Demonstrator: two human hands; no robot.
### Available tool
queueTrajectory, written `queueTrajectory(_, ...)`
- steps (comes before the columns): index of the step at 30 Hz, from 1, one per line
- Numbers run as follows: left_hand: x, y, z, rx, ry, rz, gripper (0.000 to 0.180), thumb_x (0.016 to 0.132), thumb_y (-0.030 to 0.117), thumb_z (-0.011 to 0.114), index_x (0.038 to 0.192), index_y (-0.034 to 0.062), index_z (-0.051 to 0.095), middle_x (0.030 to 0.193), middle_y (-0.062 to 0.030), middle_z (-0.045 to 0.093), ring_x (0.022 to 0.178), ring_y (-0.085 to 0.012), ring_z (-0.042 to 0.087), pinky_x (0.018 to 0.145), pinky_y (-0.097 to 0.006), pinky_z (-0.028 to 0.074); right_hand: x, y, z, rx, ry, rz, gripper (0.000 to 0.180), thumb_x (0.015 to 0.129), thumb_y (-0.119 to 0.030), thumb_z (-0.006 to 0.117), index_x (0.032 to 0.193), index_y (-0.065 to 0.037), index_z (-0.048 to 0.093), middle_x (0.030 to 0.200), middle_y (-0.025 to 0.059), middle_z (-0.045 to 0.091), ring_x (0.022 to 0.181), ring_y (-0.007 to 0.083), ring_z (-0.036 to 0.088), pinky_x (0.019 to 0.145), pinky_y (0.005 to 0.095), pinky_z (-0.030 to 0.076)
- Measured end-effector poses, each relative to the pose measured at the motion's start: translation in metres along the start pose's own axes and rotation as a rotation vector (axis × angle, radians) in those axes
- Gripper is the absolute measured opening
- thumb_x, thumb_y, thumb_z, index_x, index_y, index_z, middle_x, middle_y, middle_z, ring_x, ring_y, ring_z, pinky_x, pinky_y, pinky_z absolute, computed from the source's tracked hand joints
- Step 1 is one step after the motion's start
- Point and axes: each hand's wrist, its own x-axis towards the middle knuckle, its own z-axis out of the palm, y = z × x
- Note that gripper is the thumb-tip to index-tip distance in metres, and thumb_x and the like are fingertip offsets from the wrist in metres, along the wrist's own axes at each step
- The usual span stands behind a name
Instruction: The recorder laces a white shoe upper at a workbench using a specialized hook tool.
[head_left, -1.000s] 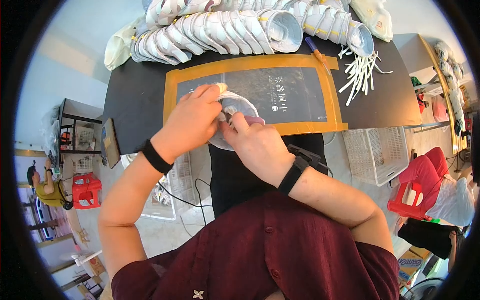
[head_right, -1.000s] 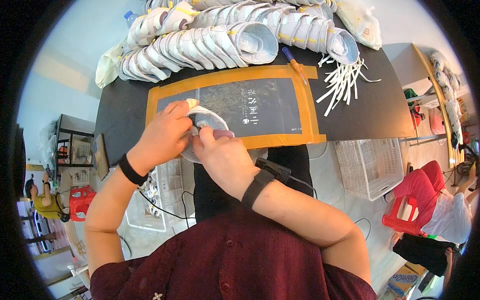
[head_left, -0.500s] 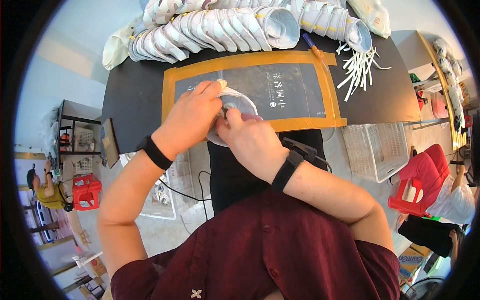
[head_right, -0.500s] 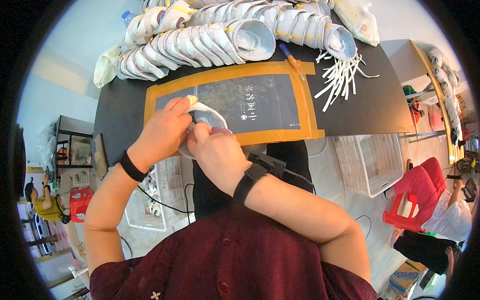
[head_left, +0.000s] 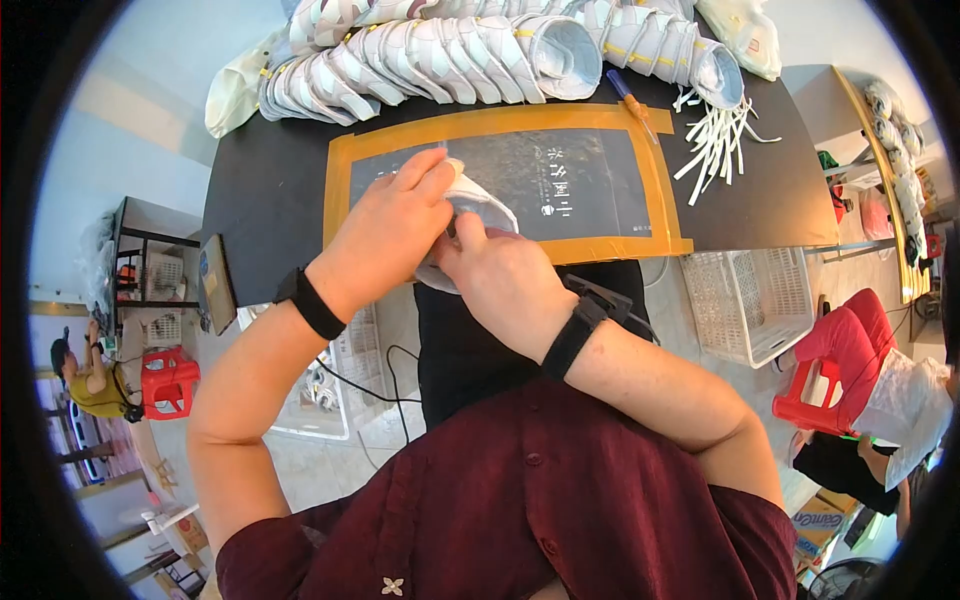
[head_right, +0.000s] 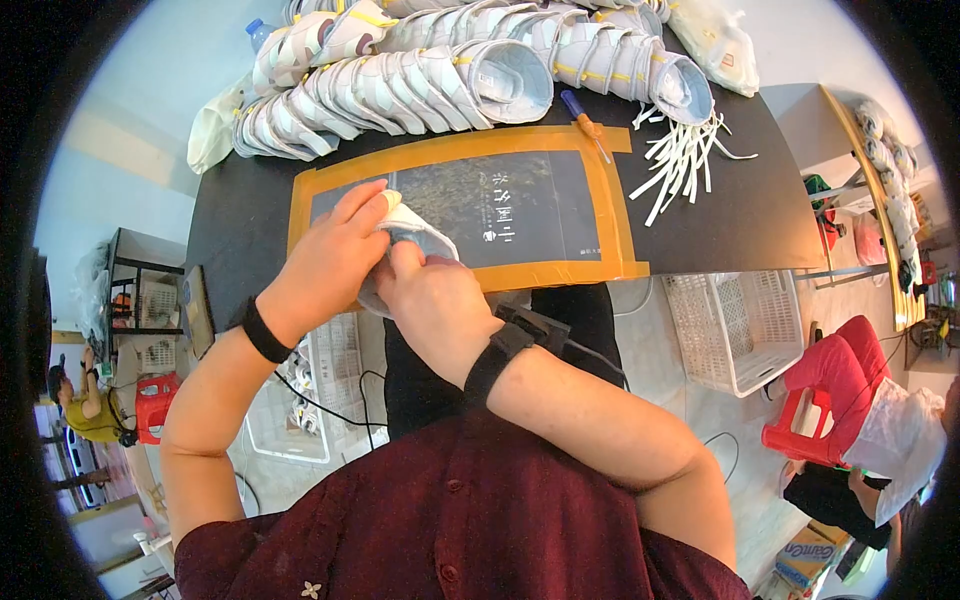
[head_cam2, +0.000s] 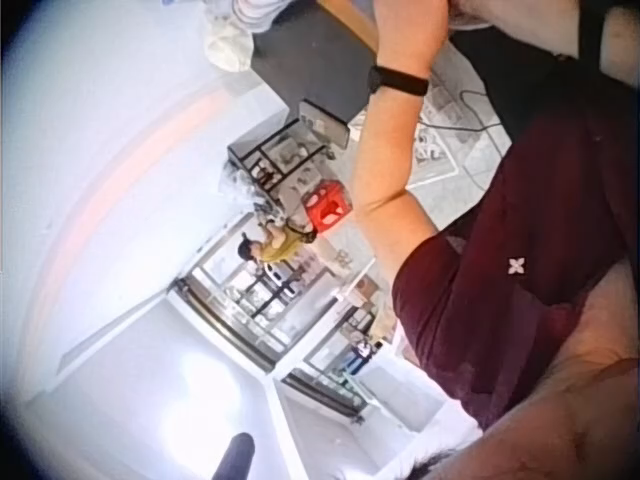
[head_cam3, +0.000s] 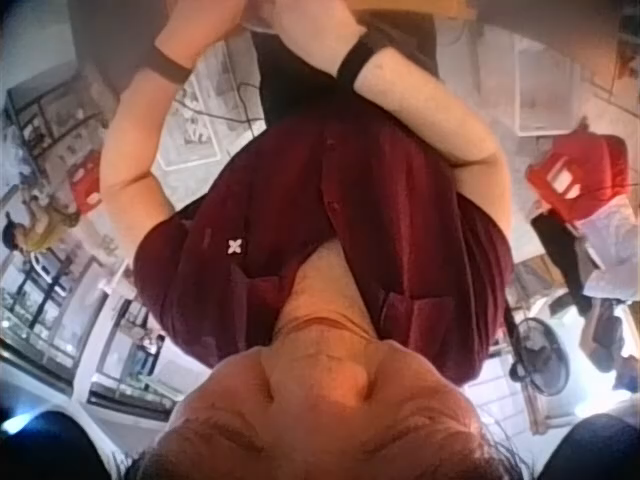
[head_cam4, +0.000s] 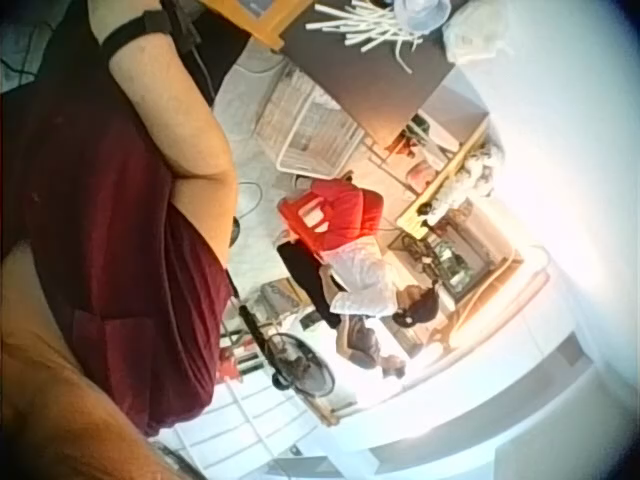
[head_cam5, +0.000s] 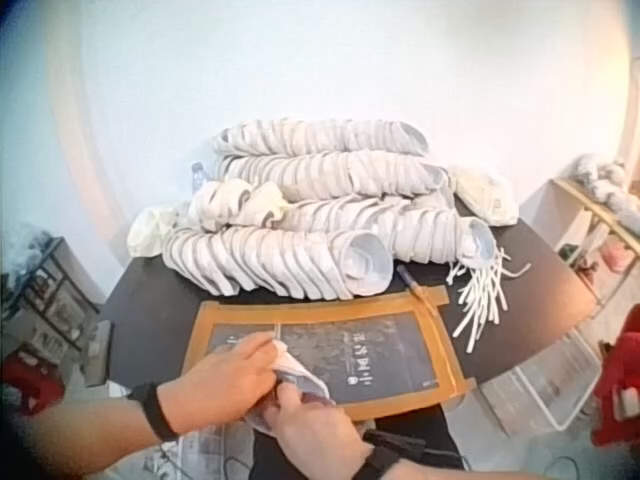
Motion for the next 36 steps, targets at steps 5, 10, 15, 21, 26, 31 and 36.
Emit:
queueTrajectory(5, 0.003, 0.0, -0.001, 0.108, 0.023, 0.034, 0.009, 0.073, 0.007, 0.063, 0.081, 0.0013, 0.063, 0.128, -0.0143, 0.056, 0.13, -0.0315, 0.046, 0.092, -0.045, 0.049, 0.004, 0.002, -0.001, 0.097, -0.015, 0.017, 0.033, 0.08, -0.012, 0.06, 0.113, -0.009, 0.059, 0.091, 0.0091, 0.052, 0.061, 0.0182, 0.063, 0.053, 0.0297, 0.052)
queueTrajectory(10, 0.001, -0.018, 0.006, -0.104, -0.009, -0.12, 0.009, 0.073, 0.006, 0.064, 0.081, 0.0013, 0.064, 0.126, -0.0113, 0.058, 0.121, -0.0305, 0.052, 0.088, -0.04, 0.052, 0.007, 0.001, 0.003, 0.167, -0.018, 0.024, 0.033, 0.081, -0.01, 0.06, 0.113, -0.005, 0.057, 0.091, 0.0115, 0.053, 0.059, 0.0215, 0.063, 0.056, 0.0314, 0.054)
queueTrajectory(15, 0.009, -0.017, 0.001, -0.111, -0.075, -0.078, 0.005, 0.077, 0.003, 0.062, 0.077, -0.0015, 0.06, 0.124, -0.0166, 0.057, 0.116, -0.0352, 0.052, 0.094, -0.04, 0.047, 0.005, 0.002, -0.004, 0.104, -0.055, 0.035, 0.039, 0.081, -0.01, 0.059, 0.12, -0.003, 0.056, 0.091, 0.0106, 0.054, 0.059, 0.0199, 0.063, 0.055, 0.0306, 0.053)
queueTrajectory(21, 0.006, -0.014, 0.0, -0.088, -0.073, -0.089, 0.005, 0.077, 0.004, 0.06, 0.08, -0.0011, 0.061, 0.124, -0.0161, 0.057, 0.116, -0.0351, 0.053, 0.091, -0.041, 0.049, 0.005, 0.001, -0.004, 0.051, -0.056, 0.027, 0.043, 0.082, -0.011, 0.059, 0.124, -0.004, 0.056, 0.092, 0.0104, 0.055, 0.058, 0.0196, 0.064, 0.051, 0.0306, 0.052)
queueTrajectory(26, 0.005, -0.008, 0.002, 0.006, -0.013, -0.017, 0.01, 0.073, 0.005, 0.064, 0.082, 0.0011, 0.064, 0.125, -0.0119, 0.058, 0.119, -0.029, 0.054, 0.085, -0.038, 0.053, 0.012, 0.005, -0.008, 0.109, -0.134, 0.067, 0.037, 0.083, -0.011, 0.059, 0.12, -0.007, 0.057, 0.093, 0.0107, 0.055, 0.056, 0.0219, 0.064, 0.05, 0.0318, 0.053)
queueTrajectory(31, 0.001, -0.012, -0.001, 0.062, 0.0, 0.007, 0.011, 0.073, 0.008, 0.064, 0.083, 0.0043, 0.066, 0.127, -0.0092, 0.059, 0.121, -0.0248, 0.052, 0.084, -0.039, 0.052, 0.013, 0.002, -0.006, 0.165, -0.091, 0.074, 0.035, 0.084, -0.01, 0.059, 0.118, -0.007, 0.057, 0.096, 0.012, 0.056, 0.057, 0.0242, 0.065, 0.051, 0.0343, 0.054)
queueTrajectory(36, 0.005, -0.009, -0.006, 0.025, -0.079, -0.024, 0.011, 0.071, 0.007, 0.065, 0.081, 0.0024, 0.063, 0.122, -0.0124, 0.058, 0.121, -0.0299, 0.052, 0.091, -0.044, 0.048, 0.007, 0.002, -0.005, 0.157, -0.099, 0.083, 0.038, 0.084, -0.009, 0.058, 0.122, -0.005, 0.056, 0.098, 0.0123, 0.056, 0.058, 0.0234, 0.065, 0.052, 0.0343, 0.054)
